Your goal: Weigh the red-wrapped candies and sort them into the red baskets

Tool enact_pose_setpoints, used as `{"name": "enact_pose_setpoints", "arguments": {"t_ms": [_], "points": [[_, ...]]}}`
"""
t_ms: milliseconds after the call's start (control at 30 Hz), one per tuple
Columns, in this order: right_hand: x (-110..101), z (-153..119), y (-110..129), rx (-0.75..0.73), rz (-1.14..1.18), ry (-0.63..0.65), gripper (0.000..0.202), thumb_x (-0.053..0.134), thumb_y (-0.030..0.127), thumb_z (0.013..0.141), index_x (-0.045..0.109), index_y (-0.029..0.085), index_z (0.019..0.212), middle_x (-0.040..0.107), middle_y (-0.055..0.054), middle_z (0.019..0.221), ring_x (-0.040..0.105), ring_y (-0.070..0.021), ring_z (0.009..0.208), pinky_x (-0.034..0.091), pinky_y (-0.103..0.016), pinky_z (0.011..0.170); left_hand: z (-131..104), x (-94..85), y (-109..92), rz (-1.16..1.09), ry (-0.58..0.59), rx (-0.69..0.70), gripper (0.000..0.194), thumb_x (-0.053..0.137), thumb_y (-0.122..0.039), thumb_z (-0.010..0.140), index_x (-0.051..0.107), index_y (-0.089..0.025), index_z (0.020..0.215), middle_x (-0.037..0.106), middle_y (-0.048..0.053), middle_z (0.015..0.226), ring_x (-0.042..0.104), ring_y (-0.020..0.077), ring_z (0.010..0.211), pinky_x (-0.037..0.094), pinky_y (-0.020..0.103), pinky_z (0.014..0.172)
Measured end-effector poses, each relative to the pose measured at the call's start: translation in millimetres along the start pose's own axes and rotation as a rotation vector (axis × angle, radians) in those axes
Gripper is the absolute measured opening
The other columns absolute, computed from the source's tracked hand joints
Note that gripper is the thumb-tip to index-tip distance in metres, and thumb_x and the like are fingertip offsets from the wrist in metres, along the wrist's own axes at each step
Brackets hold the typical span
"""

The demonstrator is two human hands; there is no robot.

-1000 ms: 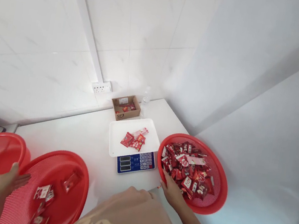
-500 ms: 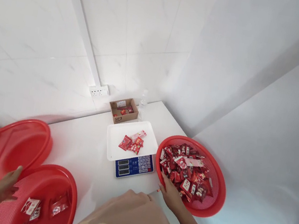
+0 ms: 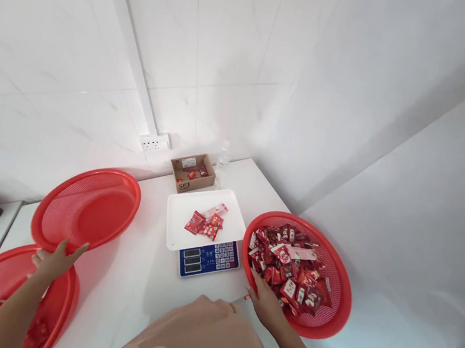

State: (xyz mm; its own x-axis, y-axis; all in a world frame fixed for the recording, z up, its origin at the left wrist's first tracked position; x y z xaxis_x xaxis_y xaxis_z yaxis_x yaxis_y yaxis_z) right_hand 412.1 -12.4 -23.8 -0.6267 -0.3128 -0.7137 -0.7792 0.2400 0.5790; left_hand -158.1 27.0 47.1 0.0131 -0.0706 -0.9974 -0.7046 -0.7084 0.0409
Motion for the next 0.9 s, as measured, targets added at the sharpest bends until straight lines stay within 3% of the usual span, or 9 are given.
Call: {"name": "enact_pose_setpoints", "arguments": {"t_ms": [33,100,167,233,333,433,567,700,900], "points": [[0.7,0.4,-0.9,0.001,-0.001,0.001,0.057,0.036,0.030,0.085,0.031,0.013,0.140,0.045,-0.015,0.138,0.042,-0.0222,0.127,0.031,-0.037,0.105,-5.3,-0.6,-5.8,0.023,0.016,-0.003,0.071,0.047,-0.068,0.070,0.054,-0.022,0.124,0.052,0.018,0.131,0.044,0.0427,0.122,0.047,0.056,0.077],[1.8,1.1,-2.4,-0.003,0.002,-0.004,0.057,0.036,0.030,0.085,0.032,0.014,0.140,0.045,-0.014,0.138,0.042,-0.0224,0.127,0.031,-0.038,0.105,-18.7,-1.0,-22.0,0.043,0.044,0.093,0.074,0.038,-0.066,0.076,0.042,-0.021,0.135,0.026,0.021,0.148,0.019,0.0443,0.135,0.037,0.067,0.085],[2.3,1.5,-3.2,-0.011,0.013,-0.013,0.056,0.037,0.029,0.085,0.033,0.014,0.139,0.046,-0.015,0.137,0.042,-0.0229,0.127,0.031,-0.039,0.105,-34.5,2.2,-42.8,0.039,0.084,0.289,0.061,0.033,-0.057,0.083,0.043,-0.024,0.134,0.022,0.016,0.151,0.010,0.0398,0.138,0.025,0.070,0.094],[2.5,1.7,-3.5,-0.018,0.014,-0.014,0.056,0.037,0.029,0.085,0.033,0.014,0.139,0.046,-0.015,0.137,0.044,-0.0232,0.126,0.032,-0.039,0.104,-50.4,10.7,-64.3,0.024,0.187,0.428,0.052,0.032,-0.048,0.086,0.049,-0.024,0.129,0.034,0.013,0.146,0.015,0.0372,0.138,0.017,0.070,0.098],[3.0,1.9,-4.2,-0.013,-0.007,0.000,0.057,0.037,0.029,0.085,0.032,0.014,0.140,0.047,-0.015,0.136,0.046,-0.0235,0.124,0.033,-0.039,0.103,-71.4,25.0,-96.8,-0.045,0.292,0.508,0.052,0.033,-0.046,0.087,0.046,-0.019,0.130,0.045,0.014,0.139,0.029,0.0333,0.134,0.019,0.065,0.102],[3.7,2.1,-4.9,-0.020,-0.019,0.005,0.058,0.035,0.030,0.086,0.030,0.013,0.141,0.044,-0.015,0.138,0.044,-0.0233,0.126,0.034,-0.039,0.103,-88.2,32.3,-129.1,-0.172,0.345,0.523,0.058,0.031,-0.047,0.088,0.036,-0.015,0.136,0.044,0.017,0.139,0.037,0.0304,0.130,0.025,0.055,0.104],[3.3,1.5,-3.8,-0.046,-0.030,-0.008,0.057,0.034,0.029,0.086,0.029,0.012,0.141,0.039,-0.013,0.142,0.038,-0.0214,0.130,0.031,-0.037,0.106,-103.8,33.1,-165.3,-0.393,0.405,0.553,0.064,0.033,-0.049,0.088,0.028,-0.011,0.139,0.037,0.018,0.143,0.037,0.0289,0.131,0.030,0.043,0.105],[1.6,0.1,-0.8,-0.031,-0.040,0.018,0.057,0.032,0.030,0.087,0.029,0.010,0.140,0.041,-0.015,0.141,0.040,-0.0217,0.129,0.031,-0.037,0.106,-111.5,38.2,-185.0,-0.485,0.449,0.604,0.062,0.037,-0.047,0.088,0.029,-0.014,0.139,0.045,0.017,0.139,0.045,0.0289,0.125,0.038,0.040,0.098],[2.8,-0.6,-2.3,-0.048,-0.033,-0.003,0.056,0.033,0.030,0.086,0.032,0.013,0.139,0.040,-0.013,0.141,0.036,-0.0204,0.131,0.030,-0.036,0.106,-104.3,46.5,-191.8,-0.412,0.415,0.614,0.061,0.034,-0.043,0.089,0.026,-0.011,0.141,0.054,0.020,0.128,0.055,0.0303,0.114,0.042,0.041,0.091]]}}
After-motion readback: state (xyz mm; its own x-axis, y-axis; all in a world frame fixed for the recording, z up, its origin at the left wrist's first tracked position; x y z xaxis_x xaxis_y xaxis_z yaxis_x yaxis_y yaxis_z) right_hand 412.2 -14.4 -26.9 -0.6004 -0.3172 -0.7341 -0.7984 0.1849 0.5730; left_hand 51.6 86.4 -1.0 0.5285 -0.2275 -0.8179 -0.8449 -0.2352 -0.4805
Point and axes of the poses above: each hand's wrist, its own z-axis towards the middle knuckle, its own x-axis out of the palm, y = z × x, the point moved 2 cm from there along z, towards the middle knuckle
